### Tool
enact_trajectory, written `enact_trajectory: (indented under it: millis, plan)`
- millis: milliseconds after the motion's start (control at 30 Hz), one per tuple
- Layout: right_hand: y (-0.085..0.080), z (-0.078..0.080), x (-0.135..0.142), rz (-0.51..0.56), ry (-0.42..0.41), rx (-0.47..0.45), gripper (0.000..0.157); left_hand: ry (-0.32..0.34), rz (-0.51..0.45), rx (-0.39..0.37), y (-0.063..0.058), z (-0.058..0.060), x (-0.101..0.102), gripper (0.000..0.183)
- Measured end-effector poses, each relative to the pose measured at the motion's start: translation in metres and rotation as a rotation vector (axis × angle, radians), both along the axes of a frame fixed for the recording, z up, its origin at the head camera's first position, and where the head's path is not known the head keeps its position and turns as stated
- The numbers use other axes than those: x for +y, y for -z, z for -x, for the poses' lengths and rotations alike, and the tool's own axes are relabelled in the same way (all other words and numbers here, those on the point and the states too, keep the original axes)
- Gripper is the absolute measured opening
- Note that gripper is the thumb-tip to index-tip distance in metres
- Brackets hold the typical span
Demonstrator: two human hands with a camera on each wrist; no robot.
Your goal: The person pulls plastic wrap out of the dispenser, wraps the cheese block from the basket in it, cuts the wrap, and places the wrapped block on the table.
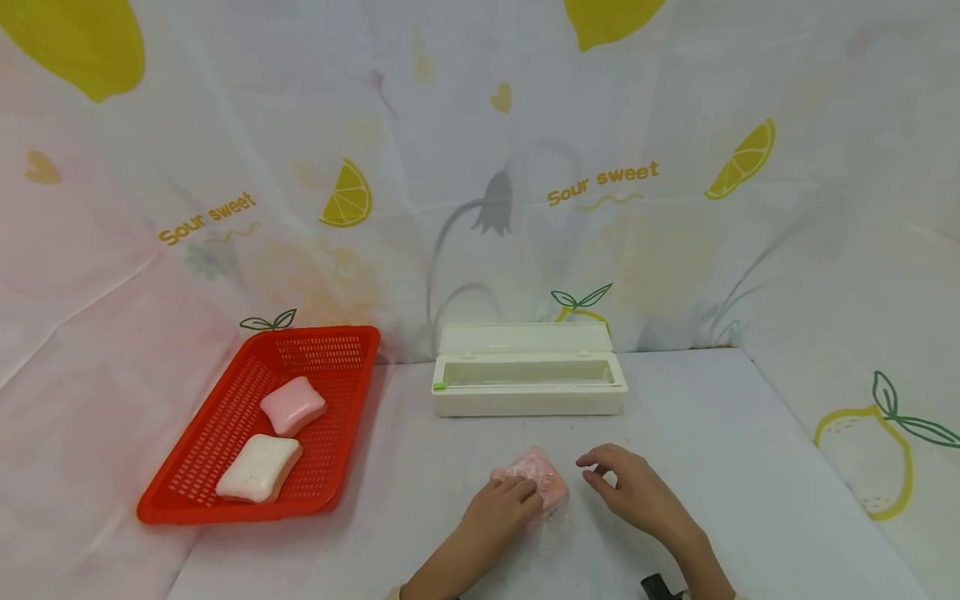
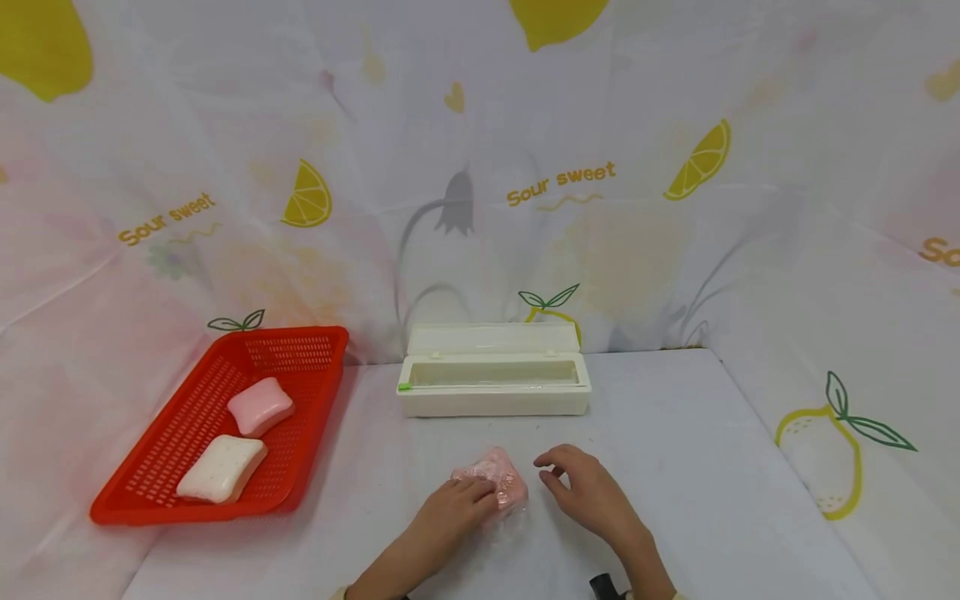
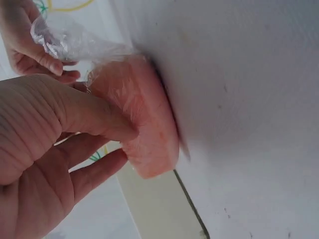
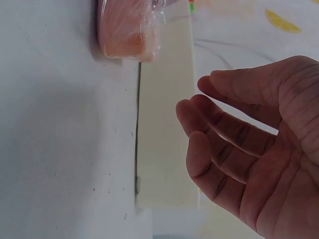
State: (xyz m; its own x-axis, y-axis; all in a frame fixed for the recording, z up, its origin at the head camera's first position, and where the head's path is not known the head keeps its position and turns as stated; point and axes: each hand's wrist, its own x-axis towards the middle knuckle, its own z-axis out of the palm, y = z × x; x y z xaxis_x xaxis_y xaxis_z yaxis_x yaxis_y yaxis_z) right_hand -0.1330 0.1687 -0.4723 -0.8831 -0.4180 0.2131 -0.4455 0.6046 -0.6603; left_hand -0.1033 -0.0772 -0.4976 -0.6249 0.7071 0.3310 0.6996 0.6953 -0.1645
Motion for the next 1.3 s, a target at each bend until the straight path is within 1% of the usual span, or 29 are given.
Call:
enact_trajectory:
  millis: [67, 133, 300, 367, 500, 600, 667, 767, 833, 900, 967, 1067, 1167, 1300]
  plan:
    - [0.001, 0.000, -0.001, 0.002, -0.007, -0.003, 0.014, 0.016, 0.001, 0.011, -0.001, 0.001, -0.002, 0.022]
    - [0.002, -0.001, -0.001, -0.004, -0.007, -0.008, 0.014, 0.004, 0.020, -0.018, -0.003, 0.001, -0.003, 0.025]
    - [0.003, -0.002, -0.003, -0.025, 0.002, -0.012, 0.015, -0.036, 0.053, -0.112, -0.006, -0.004, -0.003, 0.042]
    - [0.004, -0.002, -0.003, -0.028, 0.004, -0.014, 0.015, -0.038, 0.043, -0.117, -0.006, -0.005, -0.002, 0.045]
    - [0.005, -0.003, -0.003, -0.029, 0.003, -0.034, 0.015, -0.022, 0.025, -0.097, -0.005, -0.004, -0.002, 0.039]
    - [0.005, -0.004, -0.003, -0.019, -0.016, -0.033, 0.015, 0.016, -0.006, -0.093, -0.003, -0.001, -0.004, 0.031]
    - [0.007, -0.004, -0.003, 0.007, -0.066, -0.014, 0.019, 0.043, -0.035, -0.091, -0.001, 0.001, -0.006, 0.025]
    - [0.011, -0.007, -0.005, 0.057, -0.186, -0.002, 0.030, 0.057, -0.072, -0.095, 0.001, 0.004, -0.008, 0.019]
    - [0.014, -0.008, -0.007, 0.064, -0.259, -0.008, 0.037, 0.054, -0.091, -0.103, 0.002, 0.005, -0.008, 0.018]
    - [0.018, -0.011, -0.011, 0.041, -0.296, -0.016, 0.043, 0.047, -0.101, -0.115, 0.002, 0.005, -0.008, 0.020]
    - [0.022, -0.013, -0.016, -0.005, -0.301, 0.005, 0.044, 0.047, -0.110, -0.139, 0.002, 0.005, -0.008, 0.023]
    - [0.028, -0.017, -0.024, -0.049, -0.281, 0.076, 0.040, 0.048, -0.119, -0.194, 0.002, 0.006, -0.008, 0.026]
    - [0.033, -0.021, -0.032, -0.060, -0.249, 0.197, 0.032, 0.043, -0.154, -0.277, 0.001, 0.007, -0.009, 0.021]
    - [0.040, -0.023, -0.040, -0.046, -0.230, 0.365, 0.022, 0.045, -0.223, -0.358, 0.003, 0.009, -0.012, 0.016]
